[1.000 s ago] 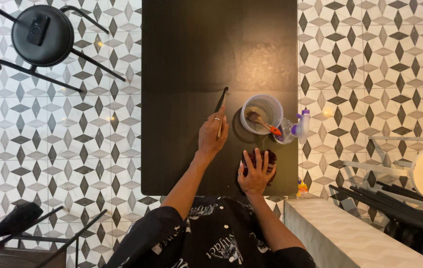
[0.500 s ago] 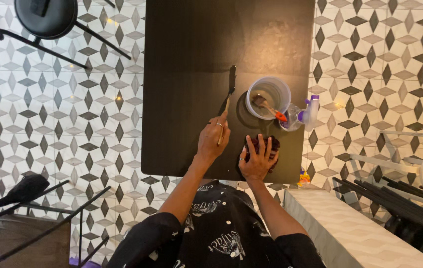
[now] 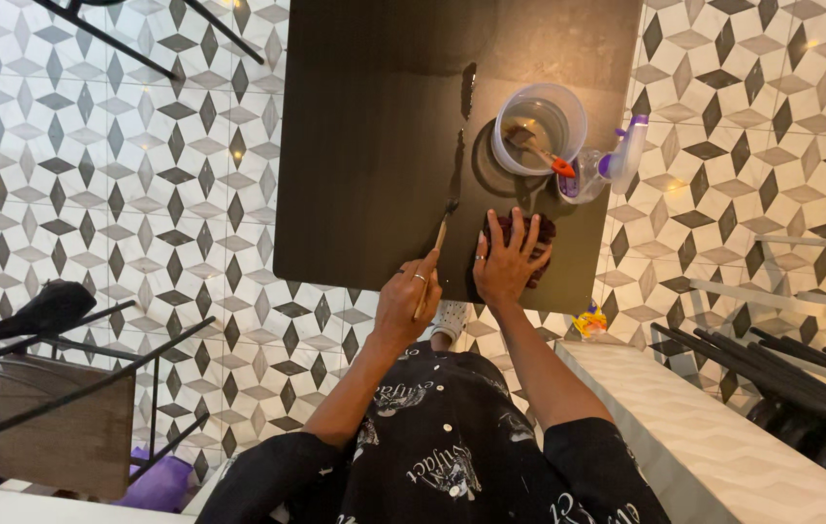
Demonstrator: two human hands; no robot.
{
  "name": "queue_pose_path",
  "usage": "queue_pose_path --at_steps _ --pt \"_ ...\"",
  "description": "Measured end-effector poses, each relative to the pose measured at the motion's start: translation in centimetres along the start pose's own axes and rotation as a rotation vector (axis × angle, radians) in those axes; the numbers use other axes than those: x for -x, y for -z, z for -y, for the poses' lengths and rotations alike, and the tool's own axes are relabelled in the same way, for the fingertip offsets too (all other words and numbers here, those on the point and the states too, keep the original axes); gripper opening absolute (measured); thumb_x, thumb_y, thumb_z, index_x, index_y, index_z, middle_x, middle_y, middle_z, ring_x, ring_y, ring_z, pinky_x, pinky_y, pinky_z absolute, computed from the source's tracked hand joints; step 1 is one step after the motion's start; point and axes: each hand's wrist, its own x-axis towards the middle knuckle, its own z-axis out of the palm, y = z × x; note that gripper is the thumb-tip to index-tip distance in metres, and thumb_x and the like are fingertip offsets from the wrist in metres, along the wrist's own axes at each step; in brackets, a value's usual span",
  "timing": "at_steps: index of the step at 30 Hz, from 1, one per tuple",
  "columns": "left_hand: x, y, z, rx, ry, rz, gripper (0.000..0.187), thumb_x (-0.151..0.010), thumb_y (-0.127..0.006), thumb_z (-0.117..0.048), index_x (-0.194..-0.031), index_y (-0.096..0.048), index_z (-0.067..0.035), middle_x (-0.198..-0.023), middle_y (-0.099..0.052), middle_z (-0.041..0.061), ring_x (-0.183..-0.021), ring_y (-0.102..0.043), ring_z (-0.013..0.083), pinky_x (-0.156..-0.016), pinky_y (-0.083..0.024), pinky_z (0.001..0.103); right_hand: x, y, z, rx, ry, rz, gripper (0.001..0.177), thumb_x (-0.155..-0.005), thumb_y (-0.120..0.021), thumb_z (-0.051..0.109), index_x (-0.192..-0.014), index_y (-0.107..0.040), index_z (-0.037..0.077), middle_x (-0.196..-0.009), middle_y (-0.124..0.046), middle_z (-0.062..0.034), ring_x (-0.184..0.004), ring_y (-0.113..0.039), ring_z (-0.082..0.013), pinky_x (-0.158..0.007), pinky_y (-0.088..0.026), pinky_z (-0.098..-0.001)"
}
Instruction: The person applies a dark liquid from a container onto a table surface using a brush and then wipes the area with a cloth.
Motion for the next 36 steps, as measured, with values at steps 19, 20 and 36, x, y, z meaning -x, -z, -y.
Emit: queue_pose_path --at_steps 19,20,36 --pt "12.7 1.7 -2.7 0.024 0.032 0.012 0.041 -0.089 -0.063 -0.005 -0.129 -0.061 0.005 -0.095 -0.066 0.021 -0.088 -0.066 0.0391 -0.073 -0.053 0.048 -0.3 -1.0 -3.7 -0.184 0.06 0.367 0.073 -0.096 -0.062 0.054 -0.16 -0.035 0.029 -0.17 -0.009 -0.0127 -0.156 0.009 -0.0431 -0.101 0.007 -0.0882" --pt "13.1 1.8 -2.8 0.02 0.055 0.023 0.041 -0.088 -0.064 -0.005 -0.128 -0.061 0.004 -0.094 -0.067 0.02 -0.087 -0.066 0.039 -0.073 -0.053 0.048 -0.3 -0.9 -3.9 -0.192 0.056 0.394 0.077 -0.093 -0.064 0.055 -0.16 -0.034 0.03 -0.17 -0.008 -0.0123 -0.156 0.011 -0.0428 -0.1 0.008 -0.0882" --pt "12.8 3.4 -4.7 0.158 0.186 -0.265 0.035 -0.095 -0.057 -0.004 -0.129 -0.065 -0.003 -0.104 -0.072 0.019 -0.087 -0.071 0.038 -0.074 -0.057 0.043 0.9 -2.1 -4.4 -0.026 0.155 0.326 0.071 -0.1 -0.053 0.056 -0.162 -0.031 0.031 -0.172 -0.009 -0.0141 -0.156 0.008 -0.0456 -0.104 0.005 -0.0869"
